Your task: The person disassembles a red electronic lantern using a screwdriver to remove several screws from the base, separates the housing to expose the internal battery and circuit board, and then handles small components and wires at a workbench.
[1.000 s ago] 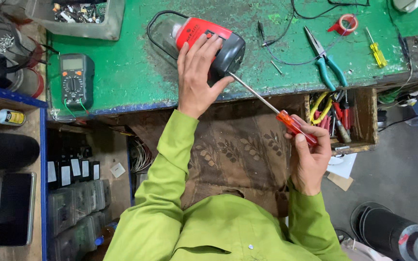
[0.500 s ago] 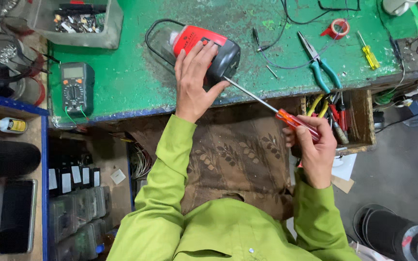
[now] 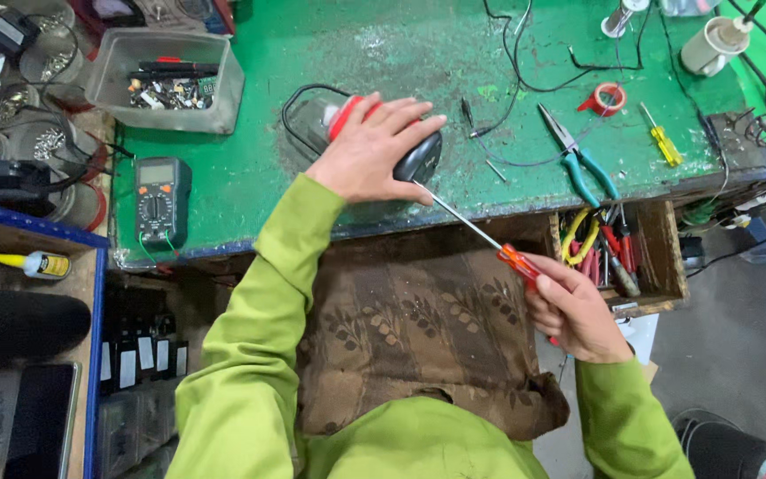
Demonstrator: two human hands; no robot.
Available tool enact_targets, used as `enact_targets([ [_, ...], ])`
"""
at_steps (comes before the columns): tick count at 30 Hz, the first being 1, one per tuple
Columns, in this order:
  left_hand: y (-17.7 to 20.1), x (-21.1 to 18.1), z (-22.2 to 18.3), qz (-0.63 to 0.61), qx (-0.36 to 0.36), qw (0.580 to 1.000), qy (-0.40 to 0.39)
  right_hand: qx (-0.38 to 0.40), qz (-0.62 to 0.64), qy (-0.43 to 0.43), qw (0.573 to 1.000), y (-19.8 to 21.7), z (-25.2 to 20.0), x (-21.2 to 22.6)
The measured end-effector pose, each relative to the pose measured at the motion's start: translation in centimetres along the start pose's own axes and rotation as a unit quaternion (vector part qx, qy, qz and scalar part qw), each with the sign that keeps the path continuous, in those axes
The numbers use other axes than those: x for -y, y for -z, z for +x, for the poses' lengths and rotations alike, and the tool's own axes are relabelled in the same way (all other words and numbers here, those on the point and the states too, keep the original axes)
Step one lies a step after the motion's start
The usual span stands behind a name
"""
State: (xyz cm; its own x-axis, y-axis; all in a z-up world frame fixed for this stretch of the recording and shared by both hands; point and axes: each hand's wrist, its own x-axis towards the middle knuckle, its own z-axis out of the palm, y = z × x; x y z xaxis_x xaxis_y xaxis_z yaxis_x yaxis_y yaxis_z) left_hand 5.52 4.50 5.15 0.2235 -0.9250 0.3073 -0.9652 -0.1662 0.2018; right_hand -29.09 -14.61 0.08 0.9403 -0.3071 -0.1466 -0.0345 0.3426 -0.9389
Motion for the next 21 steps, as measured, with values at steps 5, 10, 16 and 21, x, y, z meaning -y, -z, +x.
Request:
enact_targets([
  [5, -2.1, 0.7, 0.1, 0.061, -0.113, 0.991, -0.035, 0.054, 0.179, -0.135, 0.973, 0.0, 0.5, 0.8],
  [10, -2.4, 1.0, 0.2, 0.036, -0.124, 0.991, -0.03, 0.014, 0.033, -0.127, 0.991, 1.1, 1.1, 1.1],
  [16, -2.7, 1.3, 0.6, 0.007, -0.122, 0.992, -0.034, 0.032, -0.744, 0.321, 0.585, 3.6, 2.1, 3.1],
  [21, -1.9, 0.8, -0.3, 0.042, -0.136, 0.987, -0.068, -0.032, -0.631, 0.236, 0.738, 0.7, 1.5, 2.5],
])
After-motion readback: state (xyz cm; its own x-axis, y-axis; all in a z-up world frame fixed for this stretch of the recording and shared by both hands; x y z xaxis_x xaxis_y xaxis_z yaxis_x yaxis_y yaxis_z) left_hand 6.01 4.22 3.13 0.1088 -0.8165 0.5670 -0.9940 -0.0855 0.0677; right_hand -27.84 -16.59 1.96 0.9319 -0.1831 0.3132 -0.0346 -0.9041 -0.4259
